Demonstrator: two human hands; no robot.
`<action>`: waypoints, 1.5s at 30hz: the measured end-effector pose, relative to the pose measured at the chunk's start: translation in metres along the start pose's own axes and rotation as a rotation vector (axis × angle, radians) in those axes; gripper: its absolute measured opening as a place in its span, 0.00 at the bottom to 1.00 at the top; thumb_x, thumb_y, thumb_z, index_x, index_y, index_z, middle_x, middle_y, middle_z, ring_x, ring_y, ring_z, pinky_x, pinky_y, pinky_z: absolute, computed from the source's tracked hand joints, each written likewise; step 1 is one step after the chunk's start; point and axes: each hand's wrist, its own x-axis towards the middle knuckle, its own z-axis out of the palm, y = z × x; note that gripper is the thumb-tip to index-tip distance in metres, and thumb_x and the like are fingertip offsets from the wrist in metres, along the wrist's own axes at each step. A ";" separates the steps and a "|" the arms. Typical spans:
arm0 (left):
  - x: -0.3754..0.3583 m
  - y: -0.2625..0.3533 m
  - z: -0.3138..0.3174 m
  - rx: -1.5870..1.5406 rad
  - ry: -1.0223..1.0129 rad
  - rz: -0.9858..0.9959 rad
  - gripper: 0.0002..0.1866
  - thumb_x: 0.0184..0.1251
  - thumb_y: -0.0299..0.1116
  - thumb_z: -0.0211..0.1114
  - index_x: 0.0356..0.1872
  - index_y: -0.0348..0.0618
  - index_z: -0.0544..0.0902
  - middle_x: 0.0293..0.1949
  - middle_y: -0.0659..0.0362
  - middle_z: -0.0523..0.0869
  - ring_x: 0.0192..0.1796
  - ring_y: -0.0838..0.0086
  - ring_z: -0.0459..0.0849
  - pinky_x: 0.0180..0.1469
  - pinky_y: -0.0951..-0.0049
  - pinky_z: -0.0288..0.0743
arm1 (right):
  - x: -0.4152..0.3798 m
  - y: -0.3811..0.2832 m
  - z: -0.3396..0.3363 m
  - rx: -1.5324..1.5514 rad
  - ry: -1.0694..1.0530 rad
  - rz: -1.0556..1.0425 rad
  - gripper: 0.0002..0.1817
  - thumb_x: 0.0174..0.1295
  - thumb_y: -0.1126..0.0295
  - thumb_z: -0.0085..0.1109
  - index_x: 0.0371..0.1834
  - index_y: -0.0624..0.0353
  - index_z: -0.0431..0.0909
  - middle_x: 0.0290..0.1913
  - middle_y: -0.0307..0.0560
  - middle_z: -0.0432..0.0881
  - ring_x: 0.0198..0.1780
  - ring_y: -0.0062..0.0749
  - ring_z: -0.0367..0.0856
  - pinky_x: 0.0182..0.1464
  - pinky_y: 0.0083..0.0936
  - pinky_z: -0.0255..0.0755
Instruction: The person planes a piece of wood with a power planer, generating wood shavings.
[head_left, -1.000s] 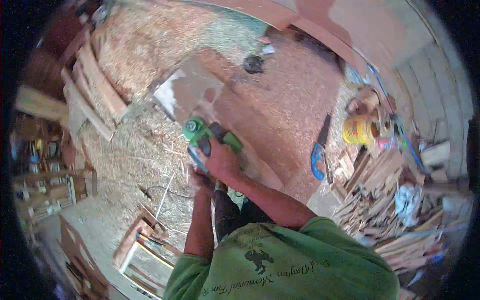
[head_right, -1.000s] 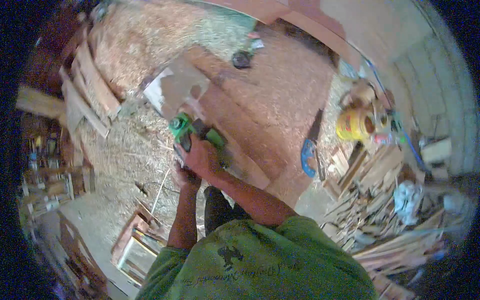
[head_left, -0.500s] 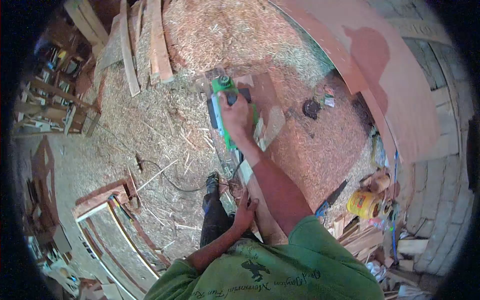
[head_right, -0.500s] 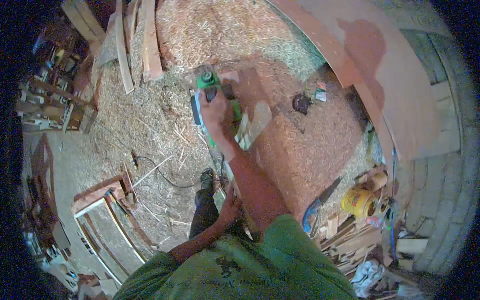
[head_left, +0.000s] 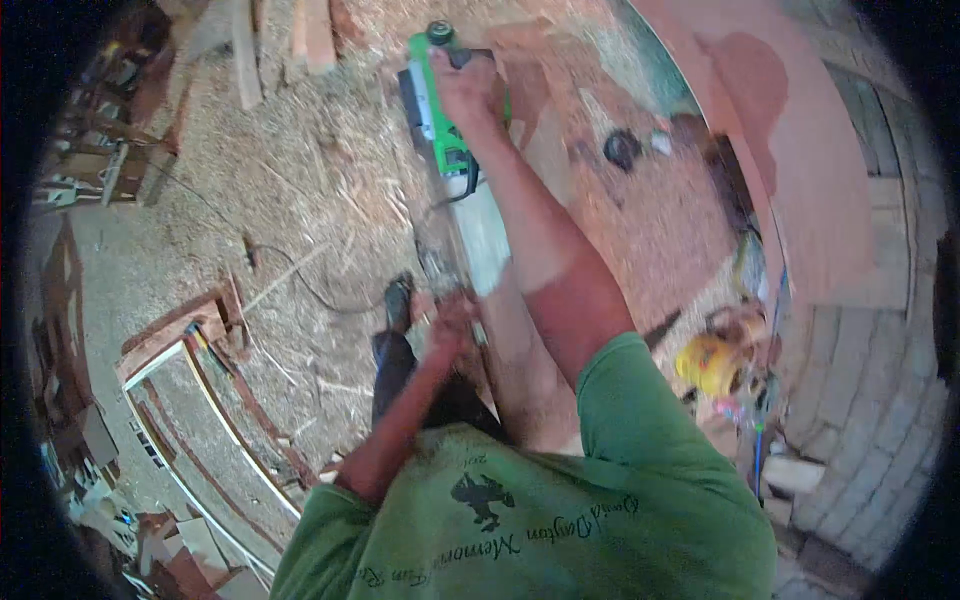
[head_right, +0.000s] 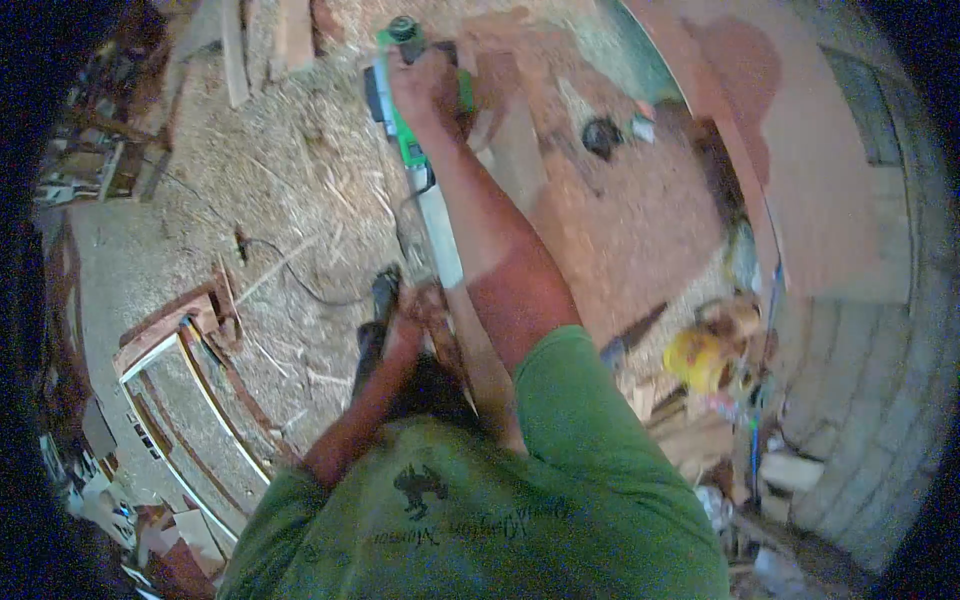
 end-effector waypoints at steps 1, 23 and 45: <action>0.005 0.027 -0.004 -0.069 0.059 -0.074 0.24 0.80 0.45 0.55 0.69 0.41 0.71 0.55 0.53 0.78 0.55 0.64 0.75 0.55 0.62 0.73 | -0.022 0.015 -0.014 0.000 0.004 -0.036 0.32 0.66 0.45 0.63 0.42 0.72 0.85 0.41 0.74 0.86 0.45 0.70 0.86 0.47 0.54 0.81; 0.054 0.073 0.056 -0.643 -0.184 -0.166 0.43 0.80 0.55 0.56 0.85 0.55 0.45 0.77 0.53 0.65 0.73 0.58 0.71 0.75 0.54 0.68 | -0.448 0.114 -0.228 -0.073 -0.089 0.594 0.32 0.64 0.46 0.69 0.56 0.67 0.80 0.45 0.67 0.87 0.47 0.65 0.87 0.53 0.51 0.79; 0.044 0.093 0.071 -0.703 -0.072 -0.192 0.41 0.81 0.66 0.45 0.83 0.53 0.54 0.78 0.57 0.66 0.76 0.60 0.67 0.77 0.57 0.61 | -0.151 0.061 -0.116 -0.063 -0.040 0.238 0.27 0.67 0.48 0.68 0.44 0.68 0.82 0.37 0.67 0.86 0.40 0.64 0.87 0.42 0.48 0.79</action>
